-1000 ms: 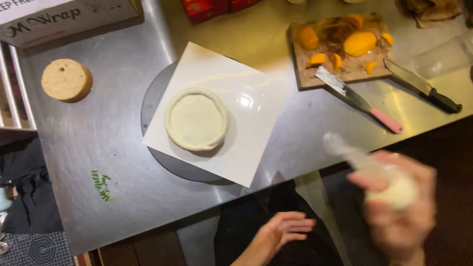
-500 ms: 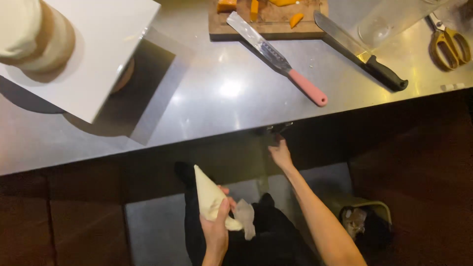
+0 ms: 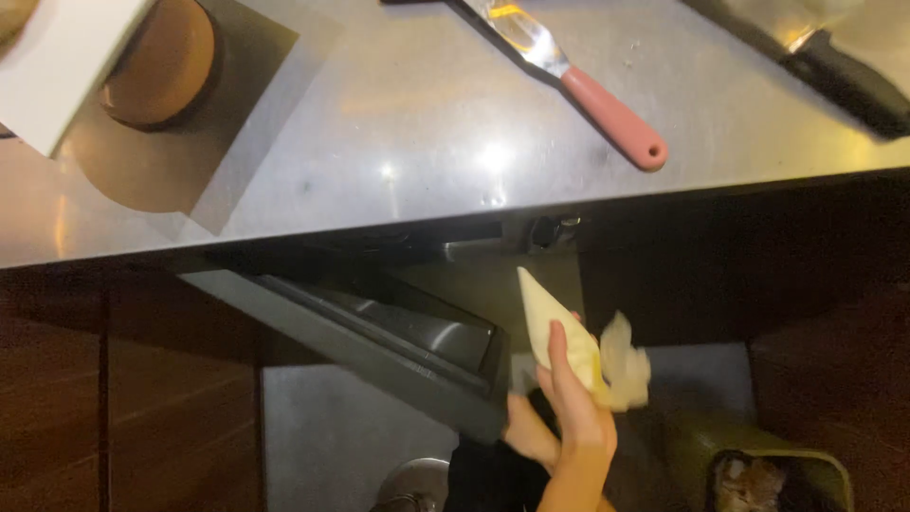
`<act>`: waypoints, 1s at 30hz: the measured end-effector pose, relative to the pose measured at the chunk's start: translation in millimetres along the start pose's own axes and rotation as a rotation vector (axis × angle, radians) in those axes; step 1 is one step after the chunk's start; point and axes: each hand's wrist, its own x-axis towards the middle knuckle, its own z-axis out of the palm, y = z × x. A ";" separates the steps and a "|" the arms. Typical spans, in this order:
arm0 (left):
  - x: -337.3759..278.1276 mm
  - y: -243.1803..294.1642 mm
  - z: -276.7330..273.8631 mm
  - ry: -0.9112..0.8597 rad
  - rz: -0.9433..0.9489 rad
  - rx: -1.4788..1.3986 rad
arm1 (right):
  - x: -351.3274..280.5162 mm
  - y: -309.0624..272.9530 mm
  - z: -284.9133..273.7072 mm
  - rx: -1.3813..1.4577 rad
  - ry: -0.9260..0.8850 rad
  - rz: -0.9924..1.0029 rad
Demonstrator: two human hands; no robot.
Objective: The person spreads cream on a cake with a palette knife, places another cake layer on top, and pipes cream onto it using a piping bag. After smoothing the cream and piping a raised border around the edge, the person places sliced fruit into the center of the cake.
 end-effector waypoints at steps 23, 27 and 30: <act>498.0 176.3 -137.4 0.060 1.054 0.607 | 91.2 61.4 75.8 -0.070 0.158 -0.134; 509.0 202.1 -107.0 0.059 0.884 0.639 | 107.6 68.7 93.1 0.099 0.054 -0.103; 506.5 203.3 -84.3 0.055 0.786 0.637 | 115.9 68.7 96.6 0.140 0.077 -0.104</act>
